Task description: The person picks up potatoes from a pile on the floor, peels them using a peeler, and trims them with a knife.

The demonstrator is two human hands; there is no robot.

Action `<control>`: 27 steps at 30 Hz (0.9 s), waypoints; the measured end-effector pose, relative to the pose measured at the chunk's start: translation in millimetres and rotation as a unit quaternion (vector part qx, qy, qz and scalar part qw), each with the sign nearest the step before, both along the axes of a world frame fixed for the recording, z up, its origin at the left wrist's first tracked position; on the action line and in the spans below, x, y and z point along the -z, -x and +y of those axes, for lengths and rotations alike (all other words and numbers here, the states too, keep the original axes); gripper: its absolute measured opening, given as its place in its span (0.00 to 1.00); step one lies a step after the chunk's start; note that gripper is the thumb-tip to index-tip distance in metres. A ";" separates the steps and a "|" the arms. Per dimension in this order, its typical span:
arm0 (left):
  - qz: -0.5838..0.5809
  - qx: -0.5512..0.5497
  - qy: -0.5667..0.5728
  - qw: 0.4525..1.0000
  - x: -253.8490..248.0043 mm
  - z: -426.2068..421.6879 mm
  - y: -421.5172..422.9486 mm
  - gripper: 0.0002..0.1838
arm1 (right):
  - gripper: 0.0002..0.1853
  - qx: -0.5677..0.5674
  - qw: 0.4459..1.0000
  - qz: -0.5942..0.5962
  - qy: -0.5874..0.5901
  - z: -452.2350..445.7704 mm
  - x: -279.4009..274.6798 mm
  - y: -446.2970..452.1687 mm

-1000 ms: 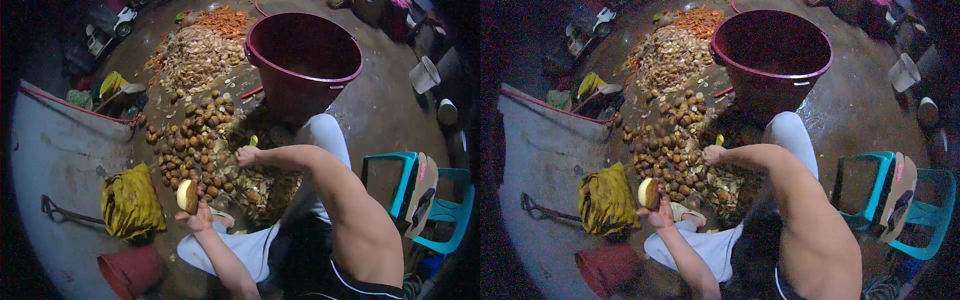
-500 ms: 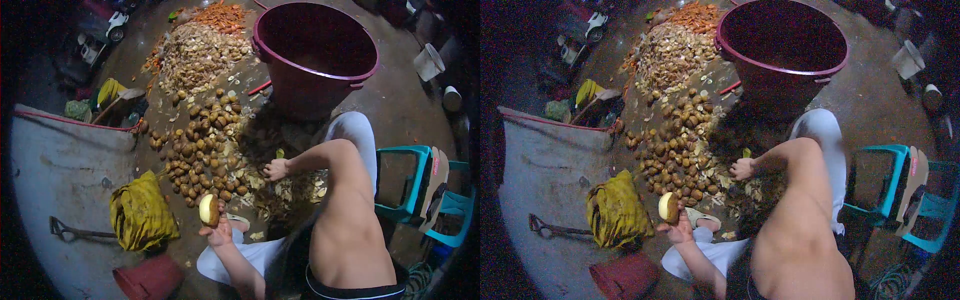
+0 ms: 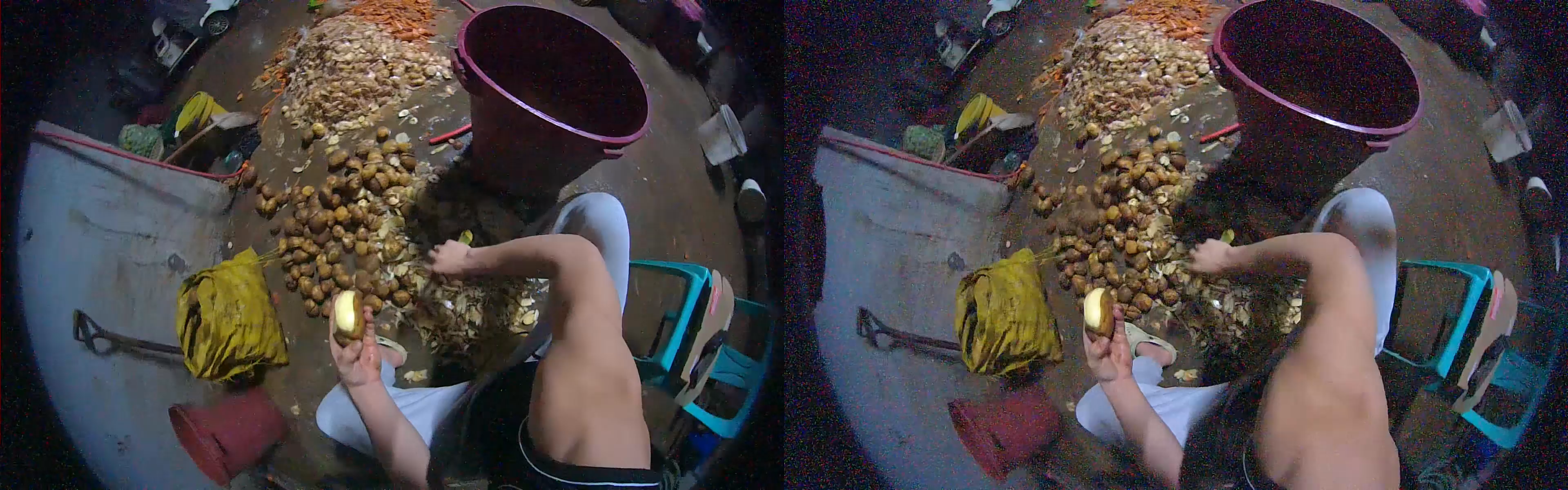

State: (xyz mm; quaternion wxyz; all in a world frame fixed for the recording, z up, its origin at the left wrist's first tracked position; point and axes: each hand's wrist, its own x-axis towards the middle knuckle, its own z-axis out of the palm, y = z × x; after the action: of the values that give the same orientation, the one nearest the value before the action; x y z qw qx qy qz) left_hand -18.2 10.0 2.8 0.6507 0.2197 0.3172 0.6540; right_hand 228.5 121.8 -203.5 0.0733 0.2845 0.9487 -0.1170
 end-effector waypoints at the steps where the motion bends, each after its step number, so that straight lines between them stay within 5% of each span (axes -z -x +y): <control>1: 0.000 -0.004 0.000 1.000 -1.7 -0.4 -0.3 0.48 | 0.16 0.077 0.995 -0.015 0.066 13.1 -6.2 7.2; 7: 0.006 -0.076 0.002 0.997 1.6 5.3 1.1 0.42 | 0.15 0.154 0.979 0.063 0.120 60.6 -64.1 22.8; 13: -0.075 -0.062 0.063 0.993 14.0 5.0 10.3 0.47 | 0.09 0.213 0.959 0.127 0.139 81.2 -108.7 36.1; 19: -0.052 -0.098 0.083 0.990 21.1 6.1 10.2 0.49 | 0.13 0.218 0.940 0.206 0.162 98.4 -89.5 56.2; 27: 0.018 -0.018 0.094 0.995 31.7 40.0 23.3 0.52 | 0.25 0.175 0.902 0.304 0.254 112.5 -55.6 92.7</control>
State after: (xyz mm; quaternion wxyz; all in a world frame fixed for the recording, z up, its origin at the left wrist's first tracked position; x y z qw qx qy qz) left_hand -41.5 50.0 -28.9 0.6508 0.1639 0.3925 0.6290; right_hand 135.8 234.3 -147.9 -0.1701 0.3681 0.7983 -0.4453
